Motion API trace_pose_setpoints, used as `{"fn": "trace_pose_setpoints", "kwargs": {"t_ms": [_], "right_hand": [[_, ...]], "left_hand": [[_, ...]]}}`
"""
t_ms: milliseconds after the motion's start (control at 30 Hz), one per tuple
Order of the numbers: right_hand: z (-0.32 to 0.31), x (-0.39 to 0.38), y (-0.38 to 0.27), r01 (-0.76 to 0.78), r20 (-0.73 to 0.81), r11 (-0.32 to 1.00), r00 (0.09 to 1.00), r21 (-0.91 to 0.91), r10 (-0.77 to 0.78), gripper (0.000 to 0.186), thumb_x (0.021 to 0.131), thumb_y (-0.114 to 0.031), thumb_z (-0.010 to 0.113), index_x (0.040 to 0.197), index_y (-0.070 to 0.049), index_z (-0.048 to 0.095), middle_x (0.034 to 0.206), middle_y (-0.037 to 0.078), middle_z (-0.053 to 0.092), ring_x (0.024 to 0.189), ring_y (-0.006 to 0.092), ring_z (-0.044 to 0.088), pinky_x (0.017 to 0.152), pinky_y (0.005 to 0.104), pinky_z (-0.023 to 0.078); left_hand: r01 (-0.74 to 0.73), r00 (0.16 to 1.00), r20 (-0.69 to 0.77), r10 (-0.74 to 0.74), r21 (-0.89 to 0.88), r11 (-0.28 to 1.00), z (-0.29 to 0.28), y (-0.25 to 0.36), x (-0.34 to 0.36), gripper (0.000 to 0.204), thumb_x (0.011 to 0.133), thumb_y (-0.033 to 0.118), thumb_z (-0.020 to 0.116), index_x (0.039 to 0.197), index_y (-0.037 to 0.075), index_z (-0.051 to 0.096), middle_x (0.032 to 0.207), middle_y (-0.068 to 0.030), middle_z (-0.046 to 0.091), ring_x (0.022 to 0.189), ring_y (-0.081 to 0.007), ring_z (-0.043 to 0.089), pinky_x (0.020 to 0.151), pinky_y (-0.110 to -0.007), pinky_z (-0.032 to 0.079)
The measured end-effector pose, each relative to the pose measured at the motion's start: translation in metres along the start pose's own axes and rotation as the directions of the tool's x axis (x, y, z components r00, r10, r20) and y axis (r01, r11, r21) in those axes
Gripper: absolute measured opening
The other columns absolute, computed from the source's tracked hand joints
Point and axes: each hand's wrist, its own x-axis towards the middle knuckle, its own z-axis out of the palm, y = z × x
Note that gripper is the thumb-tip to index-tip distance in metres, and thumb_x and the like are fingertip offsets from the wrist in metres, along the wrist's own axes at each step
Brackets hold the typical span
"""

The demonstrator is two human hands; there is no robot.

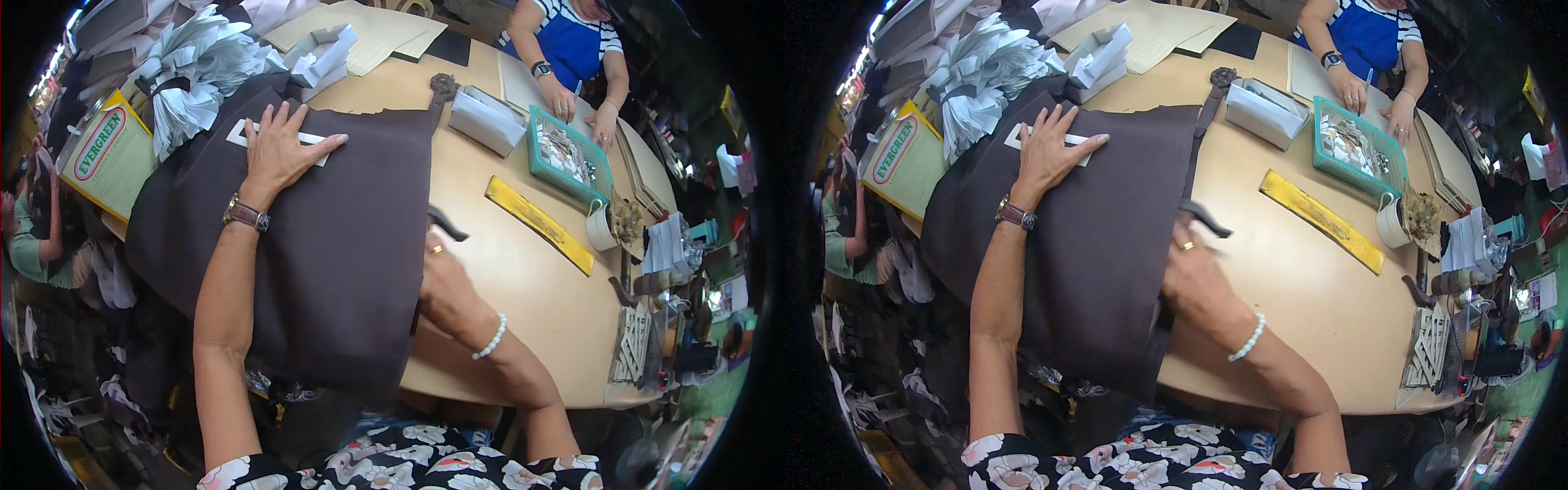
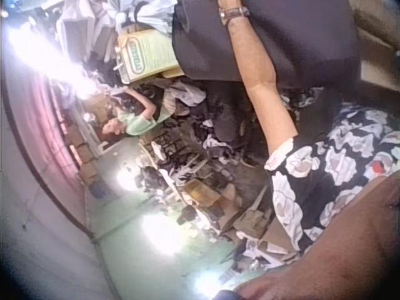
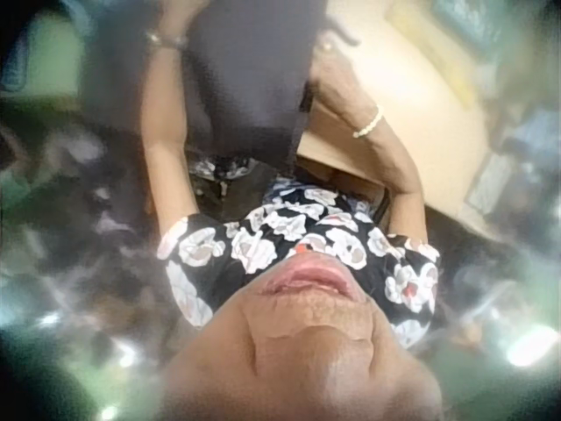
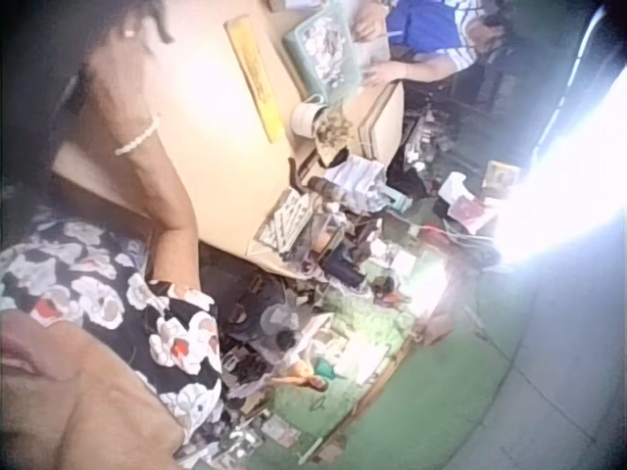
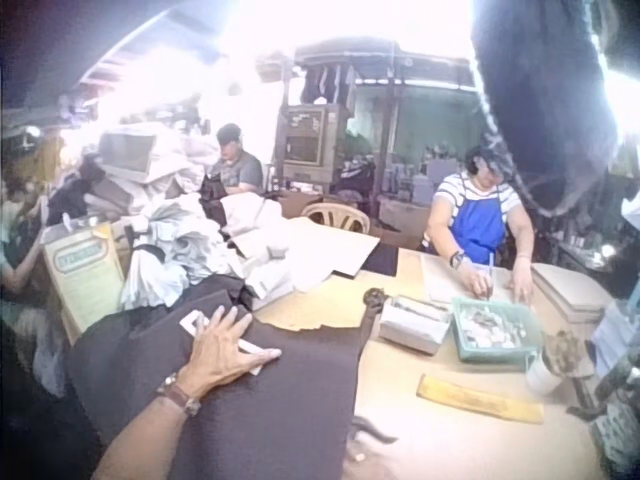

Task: The person places a rectangular white label on a dark fabric piece, aligns it with a yellow ruler, and secures it using a hammer. The person repeats this process on multiple fabric pieces, moving each finished piece aside after attachment.

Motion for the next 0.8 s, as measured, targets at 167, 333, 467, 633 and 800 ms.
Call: {"fn": "trace_pose_setpoints", "kwargs": {"t_ms": [167, 333, 467, 633, 800], "right_hand": [[-0.032, -0.002, 0.035, -0.229, -0.231, 0.963, 0.954, -0.143, 0.192, 0.021, 0.071, 0.005, 0.058, 0.090, -0.004, 0.054, 0.096, 0.011, 0.052, 0.106, 0.0336, 0.054, 0.084, 0.0405, 0.049], [-0.052, 0.011, 0.009, -0.191, -0.401, 0.970, 0.909, -0.150, 0.117, 0.023, 0.070, 0.004, 0.062, 0.090, -0.006, 0.057, 0.097, 0.011, 0.053, 0.112, 0.0360, 0.054, 0.088, 0.0425, 0.049], [-0.045, 0.017, -0.035, 0.056, -0.363, 0.996, 0.929, -0.074, -0.079, 0.015, 0.073, -0.012, 0.062, 0.087, -0.010, 0.057, 0.101, 0.011, 0.054, 0.116, 0.0340, 0.053, 0.087, 0.0500, 0.049], [-0.022, 0.026, -0.089, 0.234, -0.221, 0.972, 0.948, -0.007, -0.230, 0.014, 0.077, -0.017, 0.058, 0.088, -0.008, 0.057, 0.103, 0.012, 0.053, 0.120, 0.0347, 0.047, 0.089, 0.0546, 0.047], [0.027, 0.033, -0.075, 0.169, -0.117, 0.985, 0.980, 0.038, -0.163, 0.018, 0.079, -0.015, 0.055, 0.094, -0.005, 0.055, 0.101, 0.016, 0.051, 0.119, 0.0349, 0.045, 0.093, 0.0551, 0.041]], "left_hand": [[0.024, 0.997, 0.071, -0.025, 0.020, 1.000, 0.002, 0.006, 0.003, 0.096, 0.068, 0.078, 0.055, 0.133, 0.007, 0.052, 0.142, -0.0205, 0.042, 0.136, -0.0370, 0.031, 0.109, -0.061, 0.013], [0.034, 0.996, 0.079, -0.037, 0.044, 0.998, 0.004, 0.004, 0.003, 0.097, 0.066, 0.079, 0.056, 0.130, 0.006, 0.053, 0.139, -0.0190, 0.045, 0.133, -0.0376, 0.033, 0.109, -0.062, 0.014], [0.024, 0.997, 0.070, -0.027, 0.048, 0.999, 0.004, 0.004, 0.004, 0.097, 0.065, 0.079, 0.057, 0.129, 0.005, 0.054, 0.136, -0.0190, 0.047, 0.132, -0.0384, 0.035, 0.108, -0.062, 0.015], [0.022, 0.997, 0.071, -0.026, 0.063, 0.998, 0.005, 0.001, 0.005, 0.098, 0.066, 0.080, 0.056, 0.130, 0.006, 0.054, 0.136, -0.0195, 0.048, 0.133, -0.0388, 0.034, 0.108, -0.061, 0.015], [0.018, 0.998, 0.054, -0.021, 0.062, 0.998, 0.010, -0.004, 0.006, 0.099, 0.065, 0.082, 0.054, 0.130, 0.007, 0.054, 0.138, -0.0197, 0.046, 0.132, -0.0390, 0.035, 0.108, -0.061, 0.016]]}}
